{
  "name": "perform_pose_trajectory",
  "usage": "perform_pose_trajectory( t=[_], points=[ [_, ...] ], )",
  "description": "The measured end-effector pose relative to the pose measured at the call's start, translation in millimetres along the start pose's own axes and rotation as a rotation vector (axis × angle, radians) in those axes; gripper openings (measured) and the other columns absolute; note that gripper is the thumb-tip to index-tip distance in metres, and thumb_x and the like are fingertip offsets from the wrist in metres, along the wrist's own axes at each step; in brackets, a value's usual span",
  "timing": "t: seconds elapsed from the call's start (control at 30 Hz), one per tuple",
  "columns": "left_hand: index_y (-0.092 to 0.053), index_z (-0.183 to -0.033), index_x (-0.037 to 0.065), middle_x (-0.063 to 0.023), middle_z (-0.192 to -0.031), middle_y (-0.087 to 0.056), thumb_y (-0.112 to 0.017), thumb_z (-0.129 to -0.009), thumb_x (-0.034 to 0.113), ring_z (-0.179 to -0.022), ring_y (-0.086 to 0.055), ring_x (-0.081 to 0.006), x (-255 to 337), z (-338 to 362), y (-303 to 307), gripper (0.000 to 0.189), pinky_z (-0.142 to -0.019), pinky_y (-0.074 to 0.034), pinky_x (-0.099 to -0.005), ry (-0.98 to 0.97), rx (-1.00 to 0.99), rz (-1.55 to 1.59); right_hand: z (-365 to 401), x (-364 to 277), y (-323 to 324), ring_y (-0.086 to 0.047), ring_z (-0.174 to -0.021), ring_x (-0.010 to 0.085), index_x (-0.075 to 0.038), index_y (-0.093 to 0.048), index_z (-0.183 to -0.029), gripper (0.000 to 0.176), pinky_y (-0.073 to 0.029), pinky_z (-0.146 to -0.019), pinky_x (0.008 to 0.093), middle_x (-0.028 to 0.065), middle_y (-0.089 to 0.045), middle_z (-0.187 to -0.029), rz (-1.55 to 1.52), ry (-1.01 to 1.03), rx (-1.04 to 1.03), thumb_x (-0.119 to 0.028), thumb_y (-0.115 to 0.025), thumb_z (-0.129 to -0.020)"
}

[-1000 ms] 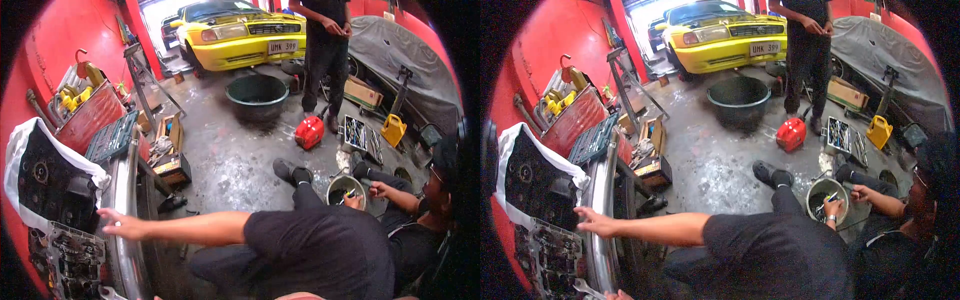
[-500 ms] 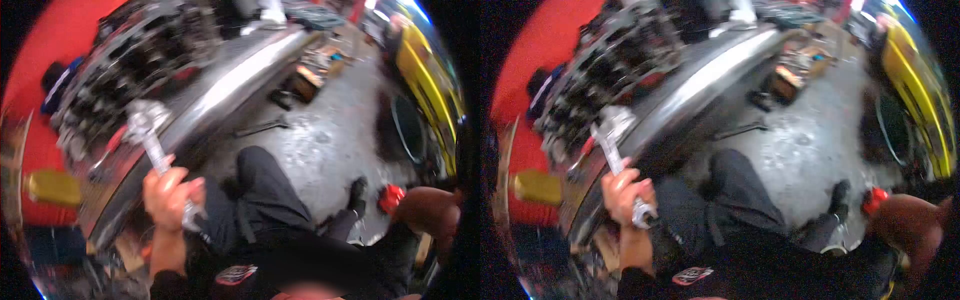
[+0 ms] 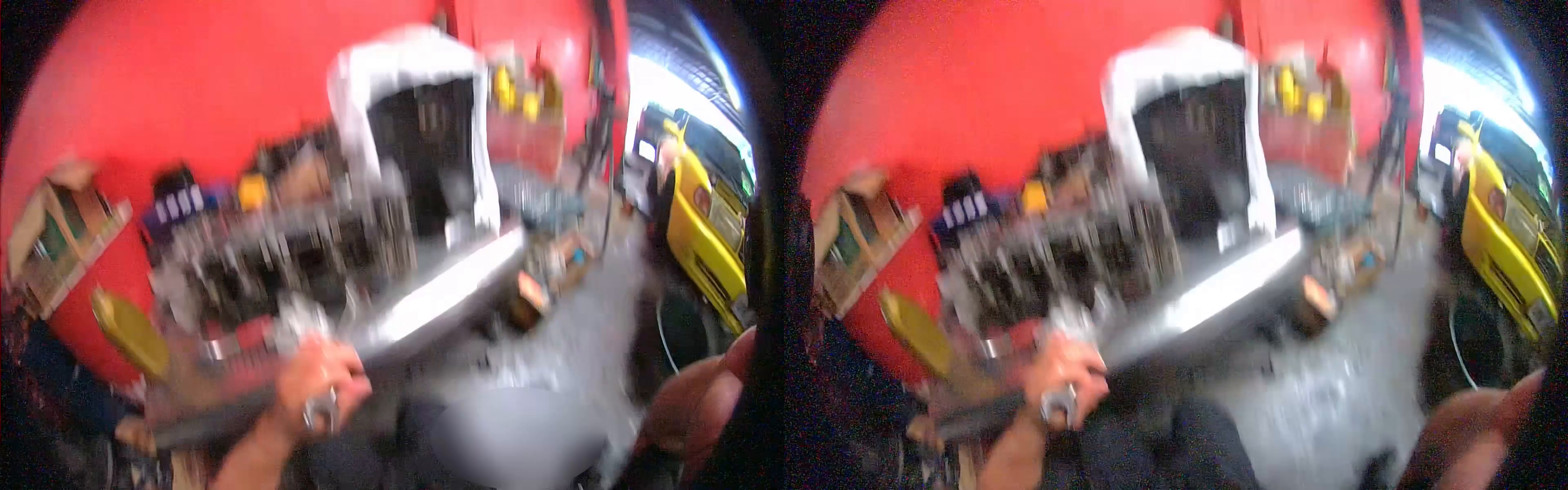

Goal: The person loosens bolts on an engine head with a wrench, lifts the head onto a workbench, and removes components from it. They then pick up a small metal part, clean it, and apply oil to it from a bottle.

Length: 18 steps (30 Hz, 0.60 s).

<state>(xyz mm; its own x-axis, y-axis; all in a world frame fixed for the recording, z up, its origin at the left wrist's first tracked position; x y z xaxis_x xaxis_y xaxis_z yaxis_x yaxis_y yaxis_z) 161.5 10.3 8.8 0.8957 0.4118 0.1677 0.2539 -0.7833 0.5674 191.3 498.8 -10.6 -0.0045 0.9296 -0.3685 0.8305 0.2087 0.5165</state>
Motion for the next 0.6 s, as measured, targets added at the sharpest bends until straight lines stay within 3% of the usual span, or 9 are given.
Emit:
perform_pose_trajectory(
  t=[0.03,0.1,0.13,0.17,0.27,0.33,0.37,0.53,0.6],
  points=[
    [-0.060,-0.083,0.006,-0.0105,-0.090,-0.069,-0.078,-0.077,-0.002,-0.074,-0.063,-0.0255,-7,-17,10,0.021,-0.072,-0.048,-0.0385,0.023,0.078,0.122,4,2,-5,-0.061,-0.087,0.0163,-0.005,-0.062,-0.124,0.034,-0.049,-0.080,0.0300,0.0062,-0.064,-0.101,-0.008,-0.018,-0.010,-0.023,-0.062,-0.096],
    [-0.059,-0.085,0.009,-0.0082,-0.085,-0.067,-0.068,-0.083,0.003,-0.076,-0.063,-0.0225,-41,-27,10,0.011,-0.080,-0.048,-0.0395,0.122,0.019,0.192,1,-8,-8,-0.061,-0.088,0.0165,-0.005,-0.061,-0.125,0.034,-0.049,-0.081,0.0301,0.0065,-0.064,-0.102,0.000,-0.024,-0.037,-0.023,-0.061,-0.097],
    [-0.055,-0.075,0.007,-0.0095,-0.067,-0.053,-0.061,-0.095,0.011,-0.053,-0.047,-0.0245,-55,-29,17,0.022,-0.056,-0.044,-0.0413,0.101,0.215,0.397,-4,-21,-13,-0.061,-0.089,0.0166,-0.005,-0.061,-0.125,0.034,-0.049,-0.081,0.0301,0.0066,-0.063,-0.102,-0.018,-0.026,-0.034,-0.024,-0.060,-0.097],
    [-0.055,-0.080,0.006,-0.0079,-0.075,-0.059,-0.064,-0.096,0.017,-0.062,-0.051,-0.0239,-37,-56,32,0.021,-0.061,-0.047,-0.0388,-0.068,0.191,0.218,-12,-30,-13,-0.061,-0.089,0.0167,-0.005,-0.061,-0.125,0.034,-0.049,-0.082,0.0302,0.0068,-0.063,-0.103,-0.042,-0.020,-0.038,-0.024,-0.060,-0.097],
    [-0.061,-0.087,0.004,-0.0102,-0.091,-0.066,-0.071,-0.084,-0.003,-0.079,-0.062,-0.0182,-84,-48,33,0.012,-0.075,-0.050,-0.0323,0.358,0.143,0.220,-12,-24,1,-0.061,-0.090,0.0170,-0.005,-0.061,-0.126,0.034,-0.048,-0.083,0.0302,0.0072,-0.063,-0.104,-0.100,-0.042,-0.010,-0.024,-0.059,-0.098],
    [-0.060,-0.086,0.002,-0.0101,-0.091,-0.064,-0.069,-0.086,-0.003,-0.080,-0.061,-0.0160,-85,-68,35,0.011,-0.075,-0.051,-0.0309,0.179,0.146,0.142,-15,-20,3,-0.061,-0.091,0.0172,-0.004,-0.060,-0.126,0.035,-0.048,-0.084,0.0303,0.0075,-0.063,-0.105,-0.083,-0.029,0.004,-0.024,-0.058,-0.098],
    [-0.060,-0.085,0.003,-0.0098,-0.090,-0.064,-0.069,-0.087,-0.004,-0.080,-0.061,-0.0157,-84,-34,23,0.011,-0.074,-0.051,-0.0305,0.348,0.186,0.253,-18,-28,8,-0.061,-0.091,0.0172,-0.004,-0.060,-0.126,0.035,-0.048,-0.084,0.0303,0.0077,-0.063,-0.106,-0.082,-0.002,0.009,-0.024,-0.057,-0.098],
    [-0.057,-0.083,0.003,-0.0082,-0.084,-0.062,-0.067,-0.086,-0.005,-0.078,-0.061,-0.0186,-79,-64,22,0.013,-0.072,-0.051,-0.0327,0.295,0.249,0.146,-7,-32,17,-0.060,-0.093,0.0177,-0.004,-0.060,-0.128,0.035,-0.048,-0.086,0.0305,0.0084,-0.063,-0.108,-0.006,0.046,0.095,-0.025,-0.055,-0.099],
    [-0.057,-0.082,0.003,-0.0091,-0.082,-0.061,-0.068,-0.085,-0.004,-0.078,-0.060,-0.0245,-100,-63,12,0.014,-0.076,-0.050,-0.0348,0.293,0.208,0.092,-9,-52,19,-0.060,-0.094,0.0179,-0.004,-0.059,-0.128,0.036,-0.047,-0.087,0.0305,0.0087,-0.062,-0.109,0.011,0.110,0.102,-0.025,-0.054,-0.100]
  ],
)
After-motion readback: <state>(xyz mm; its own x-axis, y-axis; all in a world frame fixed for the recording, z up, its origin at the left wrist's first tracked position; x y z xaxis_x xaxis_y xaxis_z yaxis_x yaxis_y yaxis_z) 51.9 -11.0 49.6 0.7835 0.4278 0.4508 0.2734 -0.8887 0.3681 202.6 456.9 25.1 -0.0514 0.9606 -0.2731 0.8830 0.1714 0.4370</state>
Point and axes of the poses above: each hand's wrist, its own z-axis away from the middle knuckle, its own y-axis out of the back of the hand, x = y × z, the point moved 9 cm from there along -z, towards the middle knuckle
